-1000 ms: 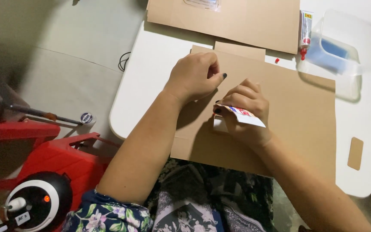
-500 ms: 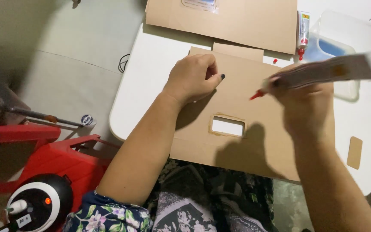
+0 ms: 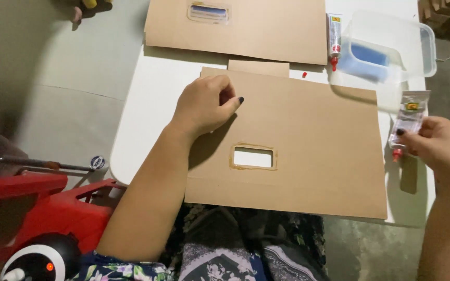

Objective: Applying glue to a cardboard cutout and attaching a transparent plastic window to assemble a package.

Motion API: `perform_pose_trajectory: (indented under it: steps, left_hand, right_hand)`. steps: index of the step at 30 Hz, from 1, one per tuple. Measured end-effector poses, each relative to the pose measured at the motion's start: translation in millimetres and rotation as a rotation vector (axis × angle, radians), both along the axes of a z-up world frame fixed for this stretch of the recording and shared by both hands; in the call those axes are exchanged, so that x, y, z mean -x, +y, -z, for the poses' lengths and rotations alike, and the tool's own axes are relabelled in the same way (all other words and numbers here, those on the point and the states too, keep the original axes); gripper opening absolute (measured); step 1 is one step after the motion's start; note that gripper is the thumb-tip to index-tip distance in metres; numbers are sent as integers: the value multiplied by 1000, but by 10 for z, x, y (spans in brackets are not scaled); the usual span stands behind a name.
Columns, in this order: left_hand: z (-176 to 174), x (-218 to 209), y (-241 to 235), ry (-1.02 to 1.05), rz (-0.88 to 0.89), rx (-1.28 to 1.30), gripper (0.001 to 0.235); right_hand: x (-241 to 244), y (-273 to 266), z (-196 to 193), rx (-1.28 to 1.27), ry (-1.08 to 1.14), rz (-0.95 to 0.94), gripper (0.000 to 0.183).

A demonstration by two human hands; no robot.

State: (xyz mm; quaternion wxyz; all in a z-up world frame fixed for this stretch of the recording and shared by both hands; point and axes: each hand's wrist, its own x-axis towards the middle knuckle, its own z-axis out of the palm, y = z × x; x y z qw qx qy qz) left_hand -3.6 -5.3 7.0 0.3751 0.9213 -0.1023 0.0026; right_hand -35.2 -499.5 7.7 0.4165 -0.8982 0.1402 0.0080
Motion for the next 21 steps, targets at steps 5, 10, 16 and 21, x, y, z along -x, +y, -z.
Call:
perform_pose_trajectory:
  steps: [5, 10, 16, 21]
  left_hand:
    - [-44, 14, -6, 22, -4, 14, 14]
    - [-69, 16, -4, 43, -9, 5, 15]
    - [-162, 27, -30, 143, -40, -15, 12]
    - [-159, 19, -20, 141, -41, -7, 15]
  right_hand:
    - [-114, 362, -341, 532, 233, 20, 59]
    - [-433, 361, -477, 679, 24, -59, 39]
    - [-1359, 654, -657, 381, -237, -154, 25]
    - [-2058, 552, -314, 670, 208, -175, 48]
